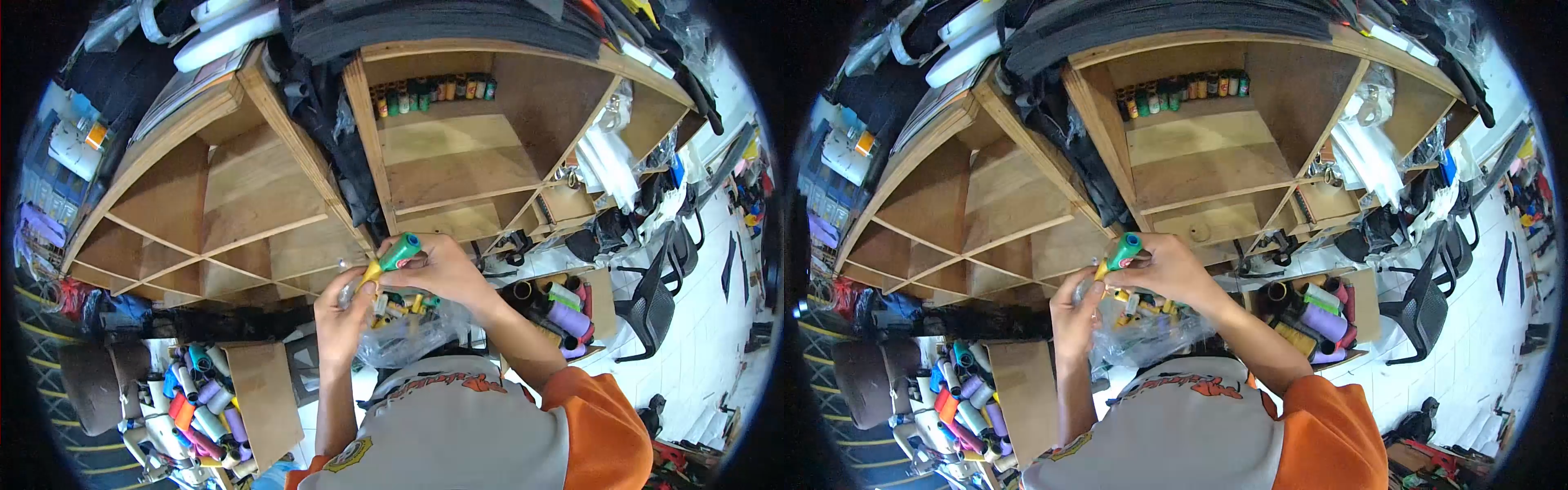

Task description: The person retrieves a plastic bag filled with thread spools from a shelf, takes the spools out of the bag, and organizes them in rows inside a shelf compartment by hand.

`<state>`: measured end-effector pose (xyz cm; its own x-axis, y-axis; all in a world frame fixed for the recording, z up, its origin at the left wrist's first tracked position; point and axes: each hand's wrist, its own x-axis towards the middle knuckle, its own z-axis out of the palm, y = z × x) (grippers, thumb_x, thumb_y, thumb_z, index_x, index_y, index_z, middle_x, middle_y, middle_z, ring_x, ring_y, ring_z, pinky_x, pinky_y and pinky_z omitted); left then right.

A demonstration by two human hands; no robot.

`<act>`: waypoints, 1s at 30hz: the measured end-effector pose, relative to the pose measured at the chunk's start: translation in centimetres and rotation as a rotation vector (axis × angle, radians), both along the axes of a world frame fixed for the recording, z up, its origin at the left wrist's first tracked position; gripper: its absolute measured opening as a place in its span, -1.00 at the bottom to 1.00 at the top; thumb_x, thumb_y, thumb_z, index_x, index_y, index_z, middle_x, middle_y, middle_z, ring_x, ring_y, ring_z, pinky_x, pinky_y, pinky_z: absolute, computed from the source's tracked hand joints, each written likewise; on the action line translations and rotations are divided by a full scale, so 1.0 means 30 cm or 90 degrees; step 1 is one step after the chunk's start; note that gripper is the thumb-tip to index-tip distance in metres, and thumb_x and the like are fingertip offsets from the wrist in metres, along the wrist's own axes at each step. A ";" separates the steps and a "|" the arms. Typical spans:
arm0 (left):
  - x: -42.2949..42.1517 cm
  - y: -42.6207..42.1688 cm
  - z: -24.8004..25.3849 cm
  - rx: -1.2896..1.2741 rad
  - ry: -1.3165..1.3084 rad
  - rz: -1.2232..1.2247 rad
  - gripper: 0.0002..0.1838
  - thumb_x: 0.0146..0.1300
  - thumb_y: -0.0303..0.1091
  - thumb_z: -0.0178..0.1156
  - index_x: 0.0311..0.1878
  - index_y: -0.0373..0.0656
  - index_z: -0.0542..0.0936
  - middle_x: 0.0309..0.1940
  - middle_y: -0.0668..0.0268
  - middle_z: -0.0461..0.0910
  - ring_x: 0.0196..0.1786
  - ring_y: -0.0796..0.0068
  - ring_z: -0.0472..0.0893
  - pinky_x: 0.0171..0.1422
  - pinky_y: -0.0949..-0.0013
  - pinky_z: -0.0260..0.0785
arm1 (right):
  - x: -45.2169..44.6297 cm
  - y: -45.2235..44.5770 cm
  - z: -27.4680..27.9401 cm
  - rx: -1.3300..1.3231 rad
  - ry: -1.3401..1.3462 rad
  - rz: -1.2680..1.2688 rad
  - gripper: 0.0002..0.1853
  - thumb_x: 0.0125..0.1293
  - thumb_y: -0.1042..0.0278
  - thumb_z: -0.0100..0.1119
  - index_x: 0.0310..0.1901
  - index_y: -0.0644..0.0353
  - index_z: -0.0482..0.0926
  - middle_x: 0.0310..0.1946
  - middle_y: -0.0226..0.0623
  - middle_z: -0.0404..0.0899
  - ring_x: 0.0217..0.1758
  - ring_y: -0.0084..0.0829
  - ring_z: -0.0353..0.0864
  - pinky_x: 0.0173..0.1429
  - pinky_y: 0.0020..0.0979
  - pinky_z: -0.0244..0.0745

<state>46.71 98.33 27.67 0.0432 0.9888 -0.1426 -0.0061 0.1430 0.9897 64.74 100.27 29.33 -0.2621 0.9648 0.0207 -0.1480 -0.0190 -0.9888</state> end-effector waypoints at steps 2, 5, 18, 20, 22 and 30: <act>0.006 0.003 -0.041 -0.030 -0.060 0.011 -0.72 0.22 -0.31 0.21 -0.07 -0.27 0.55 -0.53 0.46 0.49 -0.67 0.82 0.25 -0.67 0.65 0.03 | 0.017 0.016 -0.022 -0.043 0.055 0.006 -0.70 0.08 0.49 0.33 -0.12 0.31 0.55 -0.27 -0.30 0.60 -0.23 -0.53 0.61 -0.11 -0.49 0.57; 0.006 0.022 -0.102 -0.073 -0.141 0.037 -0.72 0.34 -0.20 0.06 -0.14 -0.26 0.52 -0.59 0.46 0.44 -0.73 0.80 0.23 -0.72 0.64 0.00 | 0.058 0.031 0.016 -0.113 0.097 -0.058 -0.67 0.04 0.43 0.38 -0.13 0.30 0.56 -0.30 -0.33 0.61 -0.27 -0.56 0.60 -0.20 -0.54 0.54; -0.007 0.011 -0.162 -0.141 -0.246 0.047 -0.73 0.37 -0.15 0.00 -0.27 -0.17 0.48 -0.75 0.49 0.28 -0.79 0.77 0.16 -0.74 0.58 -0.07 | 0.540 0.964 -0.345 0.066 -0.593 -0.543 -0.60 -0.03 0.16 0.37 -0.36 0.37 0.53 -0.42 0.04 0.58 -0.32 -0.05 0.59 -0.20 -0.17 0.47; -0.006 0.009 -0.139 -0.139 -0.210 0.065 -0.71 0.37 -0.11 0.01 -0.36 -0.12 0.44 -0.78 0.53 0.20 -0.80 0.76 0.13 -0.74 0.59 -0.10 | 0.551 1.077 -0.422 0.123 -0.585 -0.626 -0.67 0.00 0.23 0.31 -0.38 0.37 0.52 -0.43 0.04 0.57 -0.32 -0.06 0.58 -0.23 -0.17 0.48; -0.021 0.006 -0.140 -0.154 -0.220 0.088 -0.72 0.36 -0.12 0.01 -0.28 -0.16 0.47 -0.78 0.53 0.22 -0.80 0.77 0.12 -0.74 0.59 -0.08 | 0.543 1.116 -0.462 0.234 -0.590 -0.657 -0.79 0.00 0.36 0.23 -0.41 0.35 0.52 -0.47 0.00 0.54 -0.34 -0.09 0.58 -0.27 -0.19 0.48; -0.072 0.003 -0.161 -0.140 -0.221 0.116 -0.68 0.37 -0.14 0.01 -0.12 -0.24 0.50 -0.76 0.51 0.28 -0.79 0.78 0.14 -0.73 0.61 -0.06 | 0.598 1.275 -0.644 0.183 -0.464 -0.596 -0.72 0.06 0.40 0.22 -0.14 0.25 0.58 -0.17 -0.08 0.60 -0.11 -0.16 0.58 0.00 -0.34 0.45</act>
